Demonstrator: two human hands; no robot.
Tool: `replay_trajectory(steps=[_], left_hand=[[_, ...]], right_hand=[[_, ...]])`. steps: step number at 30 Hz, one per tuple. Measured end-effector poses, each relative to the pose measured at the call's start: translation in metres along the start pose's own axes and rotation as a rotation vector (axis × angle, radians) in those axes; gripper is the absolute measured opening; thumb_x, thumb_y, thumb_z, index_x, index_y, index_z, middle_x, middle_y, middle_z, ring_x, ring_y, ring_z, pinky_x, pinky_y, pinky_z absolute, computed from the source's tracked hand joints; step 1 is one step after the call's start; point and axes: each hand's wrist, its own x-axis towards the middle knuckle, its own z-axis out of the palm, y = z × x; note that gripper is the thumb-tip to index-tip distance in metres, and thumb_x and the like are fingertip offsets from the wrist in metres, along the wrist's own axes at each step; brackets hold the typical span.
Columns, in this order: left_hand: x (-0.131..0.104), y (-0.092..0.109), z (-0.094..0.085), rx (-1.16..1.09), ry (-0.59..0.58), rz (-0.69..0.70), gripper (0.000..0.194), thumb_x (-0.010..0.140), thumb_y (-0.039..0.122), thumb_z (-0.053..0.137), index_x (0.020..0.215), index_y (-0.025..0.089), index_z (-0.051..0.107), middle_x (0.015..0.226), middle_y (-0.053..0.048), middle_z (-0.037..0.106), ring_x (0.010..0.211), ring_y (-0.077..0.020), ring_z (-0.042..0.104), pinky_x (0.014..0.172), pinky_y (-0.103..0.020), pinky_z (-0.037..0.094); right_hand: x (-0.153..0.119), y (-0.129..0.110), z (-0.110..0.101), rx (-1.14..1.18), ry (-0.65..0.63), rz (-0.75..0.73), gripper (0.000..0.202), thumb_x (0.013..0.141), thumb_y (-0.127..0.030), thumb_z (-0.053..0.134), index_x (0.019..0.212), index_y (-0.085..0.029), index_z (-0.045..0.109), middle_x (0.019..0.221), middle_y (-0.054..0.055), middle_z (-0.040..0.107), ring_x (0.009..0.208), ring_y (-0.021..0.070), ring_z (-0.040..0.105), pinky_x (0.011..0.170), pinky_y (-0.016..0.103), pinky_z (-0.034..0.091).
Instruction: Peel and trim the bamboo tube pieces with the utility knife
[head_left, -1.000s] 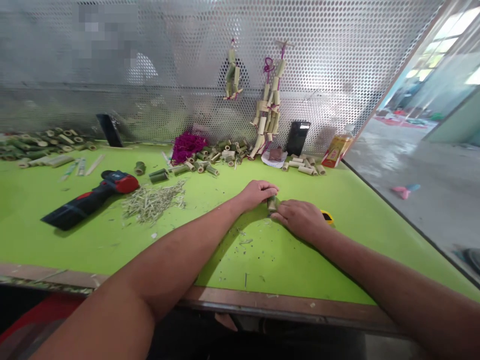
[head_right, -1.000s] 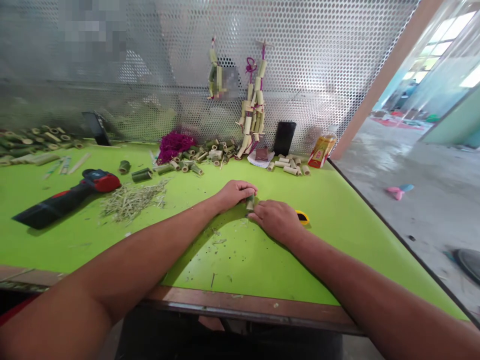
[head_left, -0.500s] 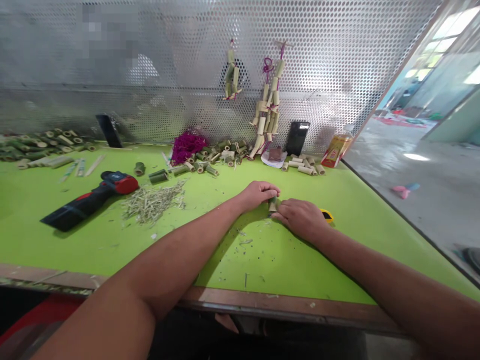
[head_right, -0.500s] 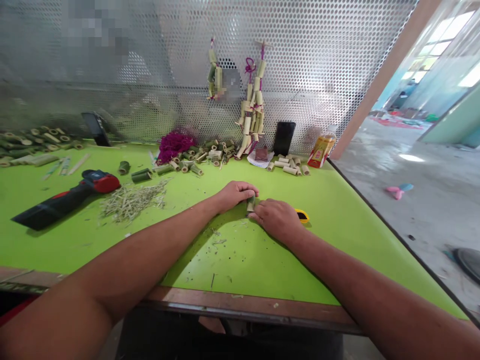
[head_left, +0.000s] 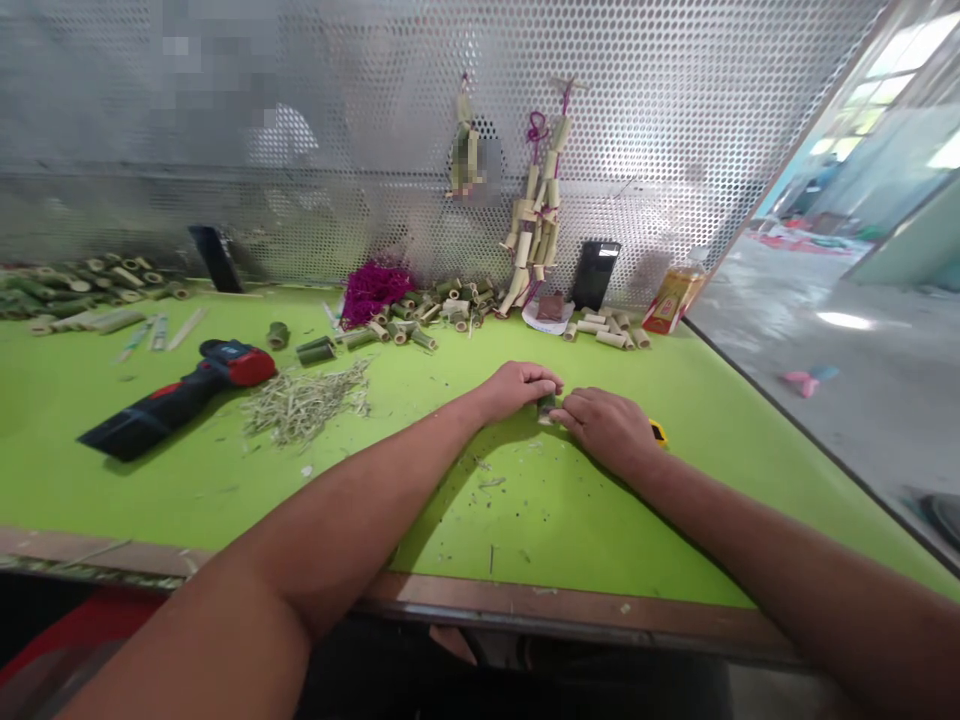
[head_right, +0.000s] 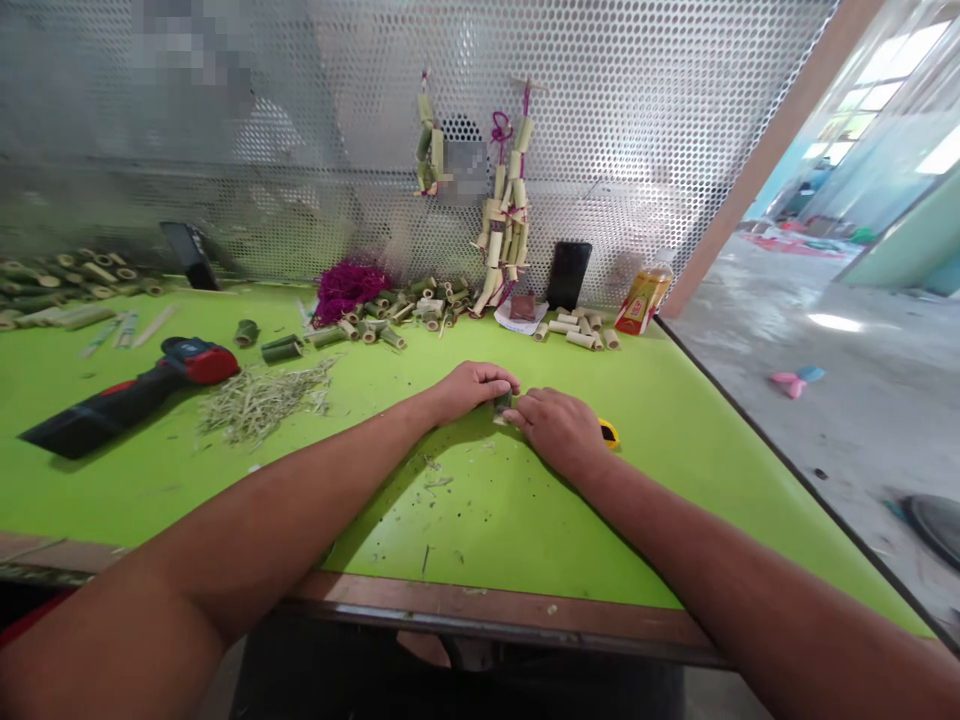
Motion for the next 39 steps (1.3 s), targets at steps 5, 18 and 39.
replay_trajectory(steps=[5, 18, 39], left_hand=[[-0.0026, 0.0039, 0.0009, 0.003, 0.02, -0.02, 0.029, 0.079, 0.032, 0.059, 0.097, 0.013, 0.071, 0.093, -0.006, 0.07, 0.078, -0.0122, 0.058, 0.075, -0.025, 0.046], [-0.0025, 0.0033, 0.0009, -0.005, -0.012, -0.005, 0.029, 0.08, 0.031, 0.057, 0.097, 0.012, 0.07, 0.087, -0.005, 0.069, 0.071, -0.0099, 0.054, 0.071, -0.023, 0.044], [-0.0007, 0.003, 0.0032, 0.035, 0.036, 0.007, 0.027, 0.079, 0.03, 0.057, 0.094, 0.011, 0.071, 0.09, -0.007, 0.071, 0.076, -0.0118, 0.059, 0.077, -0.026, 0.047]], right_hand=[[-0.0011, -0.0029, -0.0019, 0.0, -0.068, -0.071, 0.045, 0.096, -0.05, 0.03, 0.084, -0.022, 0.063, 0.081, 0.004, 0.065, 0.074, 0.0159, 0.056, 0.062, 0.028, 0.033], [-0.0027, 0.001, 0.0002, 0.015, 0.039, 0.017, 0.044, 0.097, -0.047, 0.03, 0.084, -0.021, 0.062, 0.084, 0.003, 0.065, 0.074, 0.0147, 0.056, 0.061, 0.027, 0.032], [-0.0049, -0.0003, 0.0027, -0.005, 0.056, 0.006, 0.044, 0.097, -0.048, 0.03, 0.083, -0.02, 0.061, 0.083, 0.003, 0.064, 0.073, 0.0144, 0.055, 0.061, 0.026, 0.032]])
